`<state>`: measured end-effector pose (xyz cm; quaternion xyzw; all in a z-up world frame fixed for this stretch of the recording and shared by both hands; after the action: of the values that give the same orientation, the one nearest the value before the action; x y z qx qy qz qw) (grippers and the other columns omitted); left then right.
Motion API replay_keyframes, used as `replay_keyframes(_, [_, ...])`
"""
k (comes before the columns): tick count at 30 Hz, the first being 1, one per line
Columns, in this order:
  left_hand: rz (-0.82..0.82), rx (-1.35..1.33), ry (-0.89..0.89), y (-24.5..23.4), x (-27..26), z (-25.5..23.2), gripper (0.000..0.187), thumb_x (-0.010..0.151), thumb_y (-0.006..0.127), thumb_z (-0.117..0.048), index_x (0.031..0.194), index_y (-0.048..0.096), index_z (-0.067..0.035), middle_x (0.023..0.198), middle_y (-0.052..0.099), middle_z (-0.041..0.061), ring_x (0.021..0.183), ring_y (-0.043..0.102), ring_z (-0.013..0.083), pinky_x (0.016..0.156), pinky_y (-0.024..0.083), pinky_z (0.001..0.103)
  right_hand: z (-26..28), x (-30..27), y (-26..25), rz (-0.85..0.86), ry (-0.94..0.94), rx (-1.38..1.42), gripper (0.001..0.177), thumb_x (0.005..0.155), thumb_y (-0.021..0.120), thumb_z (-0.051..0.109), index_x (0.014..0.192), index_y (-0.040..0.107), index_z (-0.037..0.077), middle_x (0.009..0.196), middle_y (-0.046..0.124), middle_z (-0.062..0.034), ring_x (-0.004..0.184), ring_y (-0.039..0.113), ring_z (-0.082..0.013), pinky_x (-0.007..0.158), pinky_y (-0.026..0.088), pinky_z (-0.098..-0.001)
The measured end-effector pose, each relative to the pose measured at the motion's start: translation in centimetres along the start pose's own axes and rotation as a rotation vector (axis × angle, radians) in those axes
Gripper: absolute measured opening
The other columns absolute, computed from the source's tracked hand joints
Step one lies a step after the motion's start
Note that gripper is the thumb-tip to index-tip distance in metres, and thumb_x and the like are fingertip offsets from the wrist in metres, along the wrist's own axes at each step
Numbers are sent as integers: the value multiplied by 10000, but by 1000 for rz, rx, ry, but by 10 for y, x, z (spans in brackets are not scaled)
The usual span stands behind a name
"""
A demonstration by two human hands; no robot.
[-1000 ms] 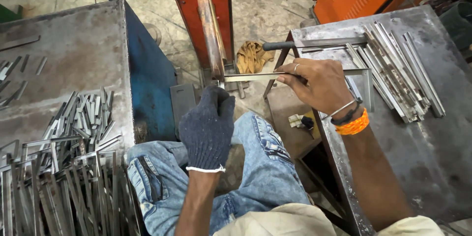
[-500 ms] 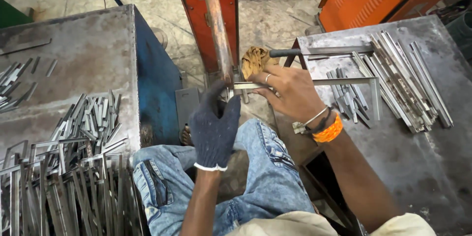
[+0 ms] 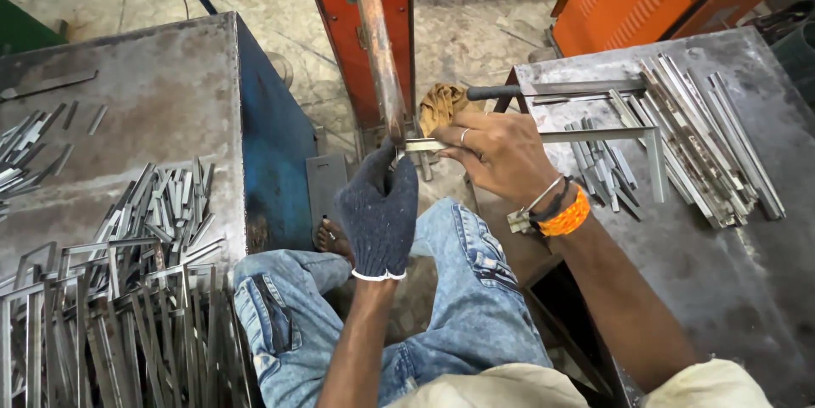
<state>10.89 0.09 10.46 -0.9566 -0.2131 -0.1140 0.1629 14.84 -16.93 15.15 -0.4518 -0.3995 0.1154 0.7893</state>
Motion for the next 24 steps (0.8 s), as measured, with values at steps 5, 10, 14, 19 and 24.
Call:
replay_keyframes(5, [19,61,31,-5,1,-10,257,933,702,-179,1113,763,-6,631,651,96,563,551,79,532,463,327,-2,-2,4,6,-30,21,307,826,745,118,1133,763,112,913,678,-56,780,662,-274,644,470,-397])
replay_keyframes(10, [25,143,65,-6,2,-3,253,919,708,-181,1102,778,-20,639,667,129,530,583,99,532,470,343,-4,-1,8,48,1,30,322,827,747,127,1148,771,125,882,684,-54,746,665,-272,603,456,-409])
replay_keyframes(14, [24,109,116,-7,5,-11,296,917,729,-180,1162,758,-16,727,675,140,609,619,117,570,489,328,-6,2,7,9,-29,12,293,863,755,165,1152,769,115,898,685,-86,736,654,-302,601,468,-420])
replay_keyframes(19, [32,-147,-94,-6,-23,20,363,922,715,-218,1226,740,-21,706,636,116,551,543,160,502,430,315,6,-11,-5,-36,14,49,218,906,751,178,1112,747,107,929,700,-96,800,683,-311,669,512,-394])
replay_keyframes(24, [561,-1012,-727,58,-112,87,816,970,330,-715,994,765,-25,709,737,73,512,622,137,449,479,250,-9,-46,14,-175,485,538,306,959,714,279,1159,722,48,864,747,-64,740,669,-219,650,537,-339])
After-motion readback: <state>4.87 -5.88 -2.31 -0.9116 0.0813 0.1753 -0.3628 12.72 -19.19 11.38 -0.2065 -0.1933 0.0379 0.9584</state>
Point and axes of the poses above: each hand's wrist, its own x-axis towards the middle knuckle, its own y-axis out of the palm, z = x × y, the point moved 7 cm from there along x, towards the middle knuckle
